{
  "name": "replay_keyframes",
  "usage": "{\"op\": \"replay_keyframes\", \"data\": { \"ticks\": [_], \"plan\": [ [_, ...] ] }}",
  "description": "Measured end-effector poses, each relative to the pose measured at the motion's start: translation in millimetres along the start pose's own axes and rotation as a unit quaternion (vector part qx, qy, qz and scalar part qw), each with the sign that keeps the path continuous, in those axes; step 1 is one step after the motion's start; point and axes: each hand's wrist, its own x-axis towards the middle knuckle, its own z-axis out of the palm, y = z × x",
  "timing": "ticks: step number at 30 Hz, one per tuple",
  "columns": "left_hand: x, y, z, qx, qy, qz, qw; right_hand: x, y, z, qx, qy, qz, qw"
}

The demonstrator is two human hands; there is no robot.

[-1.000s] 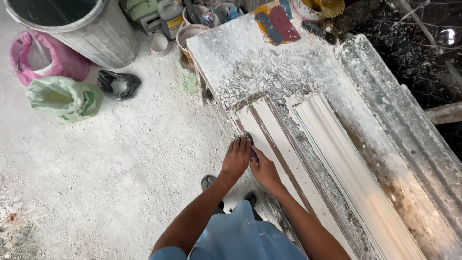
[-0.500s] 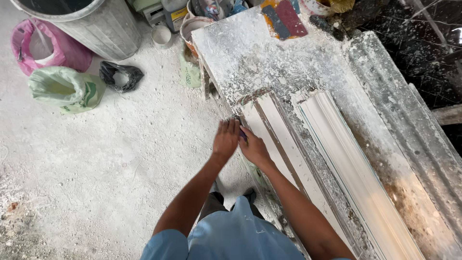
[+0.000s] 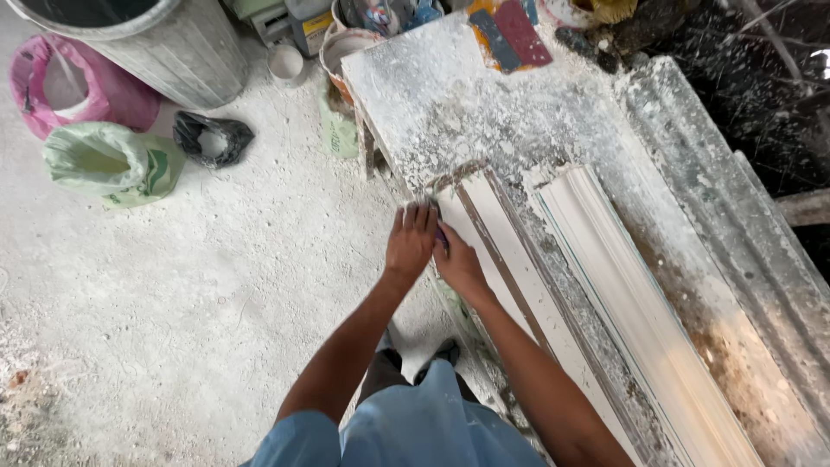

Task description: The person uses a handheld scraper to smooth the surface of a long white plaster mold lying on a workbench. The person repeatedly scrapes along the length of the mold, then flips it over and continues smoothing the other side.

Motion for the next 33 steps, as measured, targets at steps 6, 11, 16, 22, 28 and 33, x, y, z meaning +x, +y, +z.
{"op": "replay_keyframes", "data": {
  "ticks": [6,11,16,22,28,33],
  "plan": [
    [-3.8,-2.0,2.4,-0.033,0.009,-0.007,0.999,-4.6,11.5,7.4,-0.014,-0.008,0.035,0.999],
    [4.2,-2.4,-0.9,-0.028,-0.033,-0.003,0.999,3.6,20.9,12.9,0.016,0.022,-0.020,0.999],
    [6.5,-3.3,-11.2,-0.064,-0.051,-0.038,0.996,4.0,26.3,20.5,0.041,0.017,-0.002,0.999],
    [-9.0,1.0,-3.8,-0.158,-0.037,-0.101,0.982,-11.2,31.3,10.5,0.088,-0.038,0.124,0.988],
    [-49.9,23.3,31.6,-0.713,-0.120,-0.442,0.531,-43.6,50.4,20.2,0.170,-0.160,0.029,0.972],
    [-47.7,1.7,57.3,-0.741,0.019,-0.411,0.531,-23.5,52.3,3.8,-0.036,-0.213,-0.050,0.975]
  ]
}}
